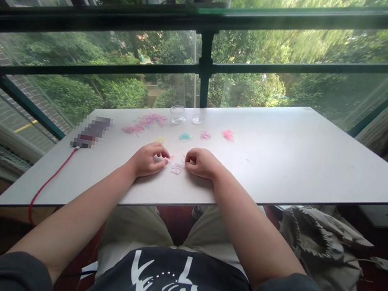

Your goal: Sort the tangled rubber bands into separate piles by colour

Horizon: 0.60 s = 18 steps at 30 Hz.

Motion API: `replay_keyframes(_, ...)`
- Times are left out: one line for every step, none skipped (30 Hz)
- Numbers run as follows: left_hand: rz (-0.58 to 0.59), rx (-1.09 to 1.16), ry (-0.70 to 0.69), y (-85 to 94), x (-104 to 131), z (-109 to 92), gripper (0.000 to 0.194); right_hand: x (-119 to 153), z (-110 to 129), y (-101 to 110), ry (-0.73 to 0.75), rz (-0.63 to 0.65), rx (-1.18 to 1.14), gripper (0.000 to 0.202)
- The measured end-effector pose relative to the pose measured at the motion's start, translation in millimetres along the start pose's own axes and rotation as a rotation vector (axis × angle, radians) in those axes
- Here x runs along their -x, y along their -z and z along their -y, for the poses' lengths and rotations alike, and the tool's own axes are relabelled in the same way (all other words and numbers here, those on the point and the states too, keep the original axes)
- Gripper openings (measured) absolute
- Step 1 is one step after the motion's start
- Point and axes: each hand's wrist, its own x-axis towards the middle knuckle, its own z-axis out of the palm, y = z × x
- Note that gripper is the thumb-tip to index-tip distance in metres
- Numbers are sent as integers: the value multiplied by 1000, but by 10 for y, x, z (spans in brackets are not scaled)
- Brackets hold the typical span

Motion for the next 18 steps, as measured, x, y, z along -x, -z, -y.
replay_keyframes(5,1,-21,-1,-1,-19,11,-1,-5,-2,-17,-19,8,11)
replay_keyframes(9,1,-40,-2,-3,-40,10,-3,-9,-7,-32,-43,20,12)
replay_keyframes(12,1,-58,-5,-5,-62,10,-7,-15,-14,-39,-68,33,13)
replay_keyframes(13,-1,-73,-9,-7,-85,10,-12,-20,-23,-39,-87,43,13)
replay_keyframes(13,-5,-89,-15,-8,-107,11,-17,-27,-33,-32,-97,51,13)
replay_keyframes(13,-9,-105,-22,-9,-129,13,-23,-33,-45,-19,-96,56,14)
replay_keyframes(10,-15,-122,-30,-9,-149,15,-29,-40,-57,-8,-87,60,14)
replay_keyframes(8,-21,-140,-39,-10,-168,18,-34,-46,-68,-1,-76,65,14)
replay_keyframes(7,-27,-159,-49,-10,-185,20,-40,-50,-79,-1,-66,73,14)
replay_keyframes(8,-33,-178,-59,-10,-201,21,-46,-52,-87,-6,-59,82,15)
replay_keyframes(15,-38,-196,-70,-10,-214,22,-52,-52,-94,-13,-55,93,14)
replay_keyframes(22,-42,-211,-80,-11,-226,22,-57,-50,-98,-21,-55,104,14)
replay_keyframes(30,-44,-222,-89,-11,-235,22,-61,-46,-102,-28,-57,117,13)
replay_keyframes(36,-45,-229,-99,-12,-242,22,-66,-41,-104,-34,-59,130,12)
replay_keyframes(41,-45,-231,-107,-13,-247,21,-69,-35,-106,-40,-61,140,12)
replay_keyframes(43,-45,-229,-116,-14,-251,20,-73,-29,-108,-44,-59,146,12)
replay_keyframes(43,-45,-225,-124,-16,-255,19,-77,-23,-110,-45,-53,150,12)
replay_keyframes(41,-45,-220,-131,-17,-258,19,-80,-17,-113,-46,-46,153,13)
